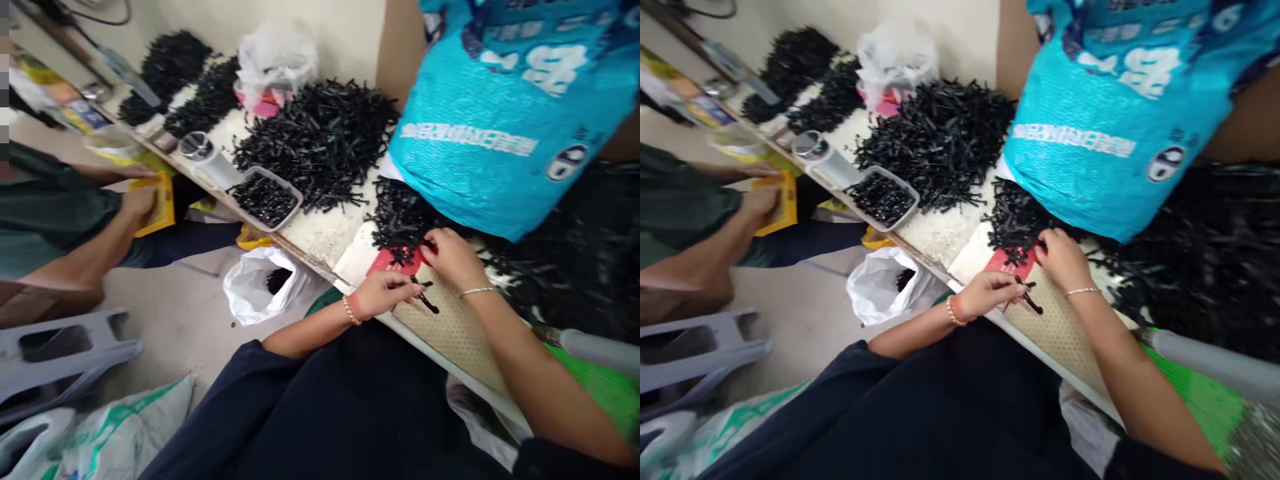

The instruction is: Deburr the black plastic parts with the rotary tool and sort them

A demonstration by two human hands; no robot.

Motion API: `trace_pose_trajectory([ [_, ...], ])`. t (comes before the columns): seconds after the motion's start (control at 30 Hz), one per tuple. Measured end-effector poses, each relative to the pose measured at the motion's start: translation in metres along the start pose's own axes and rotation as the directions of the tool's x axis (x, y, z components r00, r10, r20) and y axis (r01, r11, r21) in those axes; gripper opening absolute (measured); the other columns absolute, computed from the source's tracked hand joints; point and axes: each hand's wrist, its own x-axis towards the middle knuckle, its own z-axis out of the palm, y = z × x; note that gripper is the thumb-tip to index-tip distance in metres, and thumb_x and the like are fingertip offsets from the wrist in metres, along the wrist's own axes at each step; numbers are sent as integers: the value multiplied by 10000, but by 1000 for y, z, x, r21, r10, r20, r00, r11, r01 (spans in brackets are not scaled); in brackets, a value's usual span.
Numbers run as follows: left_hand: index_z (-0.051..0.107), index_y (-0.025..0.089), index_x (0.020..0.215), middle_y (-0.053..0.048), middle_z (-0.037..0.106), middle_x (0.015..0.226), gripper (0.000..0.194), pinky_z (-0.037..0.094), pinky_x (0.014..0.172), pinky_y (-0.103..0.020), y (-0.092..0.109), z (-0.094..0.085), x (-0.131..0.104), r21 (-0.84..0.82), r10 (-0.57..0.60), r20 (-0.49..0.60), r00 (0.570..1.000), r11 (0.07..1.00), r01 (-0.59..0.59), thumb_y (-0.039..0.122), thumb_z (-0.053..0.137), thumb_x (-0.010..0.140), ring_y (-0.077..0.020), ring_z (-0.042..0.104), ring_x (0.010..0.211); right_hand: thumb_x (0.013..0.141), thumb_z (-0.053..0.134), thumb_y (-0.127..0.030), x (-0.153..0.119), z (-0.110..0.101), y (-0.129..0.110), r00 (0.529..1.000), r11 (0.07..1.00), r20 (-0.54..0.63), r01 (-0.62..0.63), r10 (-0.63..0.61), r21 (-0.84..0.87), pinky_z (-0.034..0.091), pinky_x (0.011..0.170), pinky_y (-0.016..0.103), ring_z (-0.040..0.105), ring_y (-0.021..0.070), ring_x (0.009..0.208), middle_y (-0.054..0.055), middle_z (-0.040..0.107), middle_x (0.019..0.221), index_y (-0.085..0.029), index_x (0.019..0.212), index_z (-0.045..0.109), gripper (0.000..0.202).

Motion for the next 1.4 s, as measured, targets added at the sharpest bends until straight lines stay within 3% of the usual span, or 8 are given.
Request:
trace_pose_trajectory([
  [0.2, 765, 166, 713, -103, 764, 976, 414, 534, 903, -335, -1, -18, 7, 183, 281, -43, 959, 946, -269, 533, 856, 880, -192, 696, 929, 892, 553, -250, -8, -15, 2, 998, 998, -62, -4, -1, -66, 532, 826, 444, 693, 330, 924, 167, 737, 1017, -173, 998, 709, 204],
  [0.37, 837, 176, 885, -196, 754, 1339, 167, 483, 1145, -415, 7, -27, 7, 168, 332, 28, 943, 928, -332, 336, 831, 933, -302, 620, 1425, 958, 605, -396, -44, -60, -8, 999, 930, -7, 38, -38, 366, 556, 825, 396, 707, 276, 939, 94, 746, 1021, -241, 1002, 697, 186],
  [0.5, 824, 150, 883, -136, 806, 1073, 255, 546, 969, -349, 14, -22, 4, 35, 233, 303, 924, 966, -255, 402, 846, 913, -241, 747, 1072, 1041, 572, -514, -74, -77, -23, 940, 731, 296, -80, -172, 678, 575, 755, 302, 694, 190, 828, 36, 735, 900, -269, 964, 726, 300],
  [0.6, 819, 135, 898, -53, 760, 868, 357, 530, 809, -299, 14, -14, 0, -39, 126, 417, 900, 992, -121, 491, 840, 898, -156, 671, 796, 1027, 616, -558, -86, -77, -26, 911, 672, 379, -179, -163, 719, 589, 734, 267, 681, 167, 789, 29, 733, 862, -268, 982, 759, 326],
  [0.77, 827, 136, 914, -38, 744, 854, 453, 510, 783, -292, 11, -1, -7, -129, 38, 341, 939, 992, 7, 572, 894, 810, -134, 617, 767, 889, 765, -670, -92, -69, -25, 960, 601, 275, -247, 48, 760, 630, 688, 270, 727, 184, 773, 59, 780, 903, -258, 1024, 789, 433],
  [0.9, 828, 128, 882, -52, 732, 830, 524, 505, 753, -297, 17, 5, -9, -159, 89, 195, 977, 986, -58, 632, 907, 765, -146, 620, 762, 769, 884, -666, -99, -49, -30, 954, 424, 193, -276, 230, 863, 665, 789, 259, 785, 206, 957, 76, 824, 1077, -285, 1110, 793, 519],
  [1.23, 862, 116, 955, -77, 754, 855, 503, 459, 667, -270, 18, 13, -15, 91, 196, 116, 974, 974, -207, 612, 819, 882, -138, 580, 717, 675, 974, -605, -114, -31, -31, 898, 106, 262, -317, 354, 942, 634, 844, 186, 789, 146, 944, 23, 851, 1020, -300, 912, 834, 411],
  [1.4, 846, 113, 962, -10, 649, 733, 524, 340, 583, -261, 18, 18, -16, 76, 197, 134, 971, 975, -208, 623, 839, 845, -93, 440, 620, 653, 978, -613, -118, -30, -29, 881, 84, 260, -316, 396, 945, 642, 839, 213, 789, 162, 955, 30, 848, 1019, -284, 890, 824, 434],
])
